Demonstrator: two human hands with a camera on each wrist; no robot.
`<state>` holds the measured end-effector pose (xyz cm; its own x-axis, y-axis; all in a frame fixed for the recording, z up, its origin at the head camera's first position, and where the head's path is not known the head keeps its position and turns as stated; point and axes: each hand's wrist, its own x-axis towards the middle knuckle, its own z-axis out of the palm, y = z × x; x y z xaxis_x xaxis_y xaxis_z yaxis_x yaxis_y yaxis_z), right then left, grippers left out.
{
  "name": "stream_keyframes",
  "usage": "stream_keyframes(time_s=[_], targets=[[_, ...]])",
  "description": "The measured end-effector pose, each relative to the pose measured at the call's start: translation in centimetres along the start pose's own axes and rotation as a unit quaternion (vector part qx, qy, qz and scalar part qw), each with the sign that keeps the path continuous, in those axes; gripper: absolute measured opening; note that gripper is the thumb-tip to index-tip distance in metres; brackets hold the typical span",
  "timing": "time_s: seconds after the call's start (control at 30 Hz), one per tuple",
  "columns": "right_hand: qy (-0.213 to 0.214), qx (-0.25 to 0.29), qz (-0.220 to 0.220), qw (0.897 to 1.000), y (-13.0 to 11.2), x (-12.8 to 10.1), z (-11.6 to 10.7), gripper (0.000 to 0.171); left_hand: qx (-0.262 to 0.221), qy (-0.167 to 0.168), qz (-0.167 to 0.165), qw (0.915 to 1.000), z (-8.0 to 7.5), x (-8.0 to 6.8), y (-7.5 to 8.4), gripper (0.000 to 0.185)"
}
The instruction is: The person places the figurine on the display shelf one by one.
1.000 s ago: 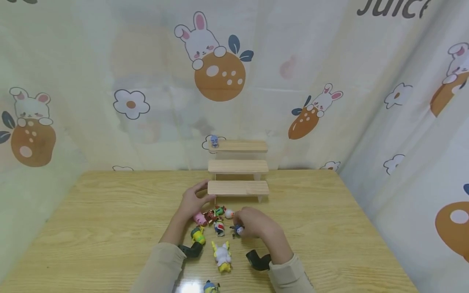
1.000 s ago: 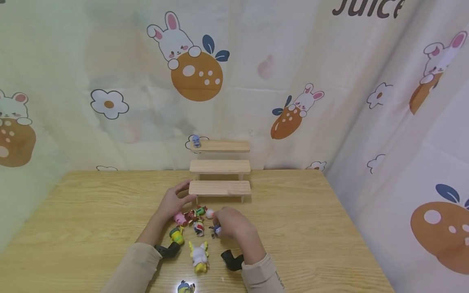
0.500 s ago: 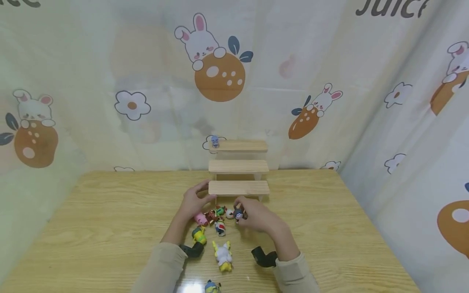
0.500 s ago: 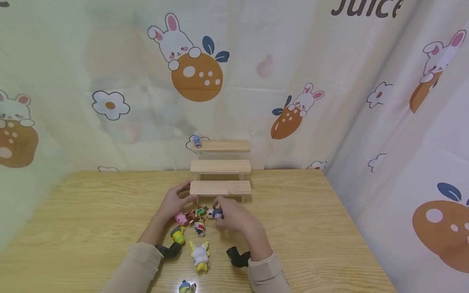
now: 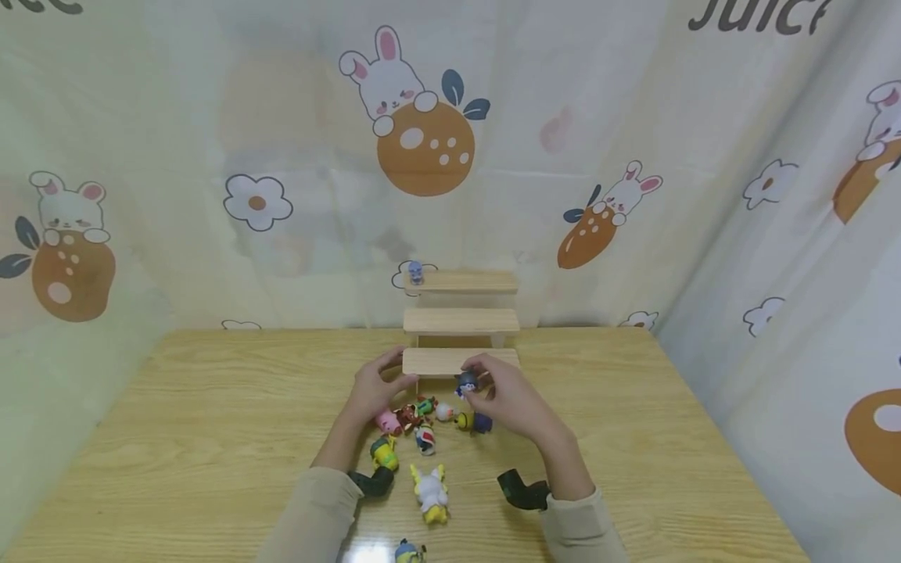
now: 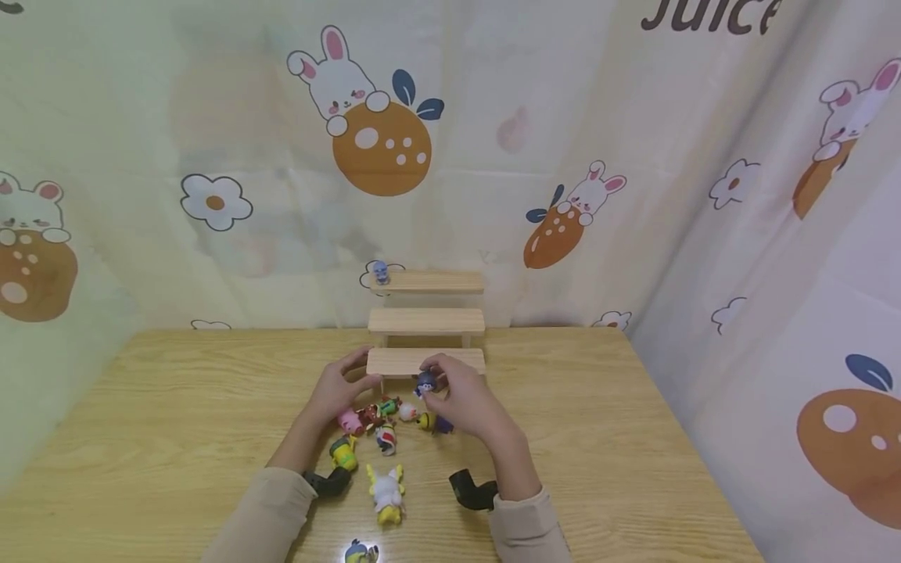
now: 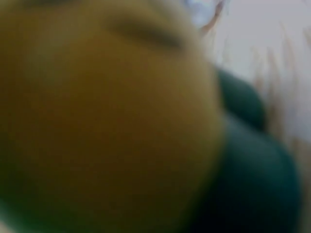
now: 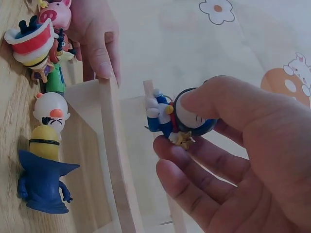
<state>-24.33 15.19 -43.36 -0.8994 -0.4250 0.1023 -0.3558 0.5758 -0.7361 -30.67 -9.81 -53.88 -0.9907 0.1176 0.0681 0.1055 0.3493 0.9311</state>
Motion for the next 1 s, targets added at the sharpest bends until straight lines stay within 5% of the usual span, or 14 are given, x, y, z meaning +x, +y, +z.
stream_keyframes(time_s=[0.53,1.0], targets=[[0.035,0.006,0.024,0.999,0.56,-0.47,-0.43,0.032,-0.002,0.000,0.003,1.0000,0.83,0.17,0.47,0.077],[0.067,-0.012,-0.015,0.998,0.31,0.11,-0.62,0.045,0.006,0.004,0.008,0.9999,0.12,-0.13,0.20,0.077]])
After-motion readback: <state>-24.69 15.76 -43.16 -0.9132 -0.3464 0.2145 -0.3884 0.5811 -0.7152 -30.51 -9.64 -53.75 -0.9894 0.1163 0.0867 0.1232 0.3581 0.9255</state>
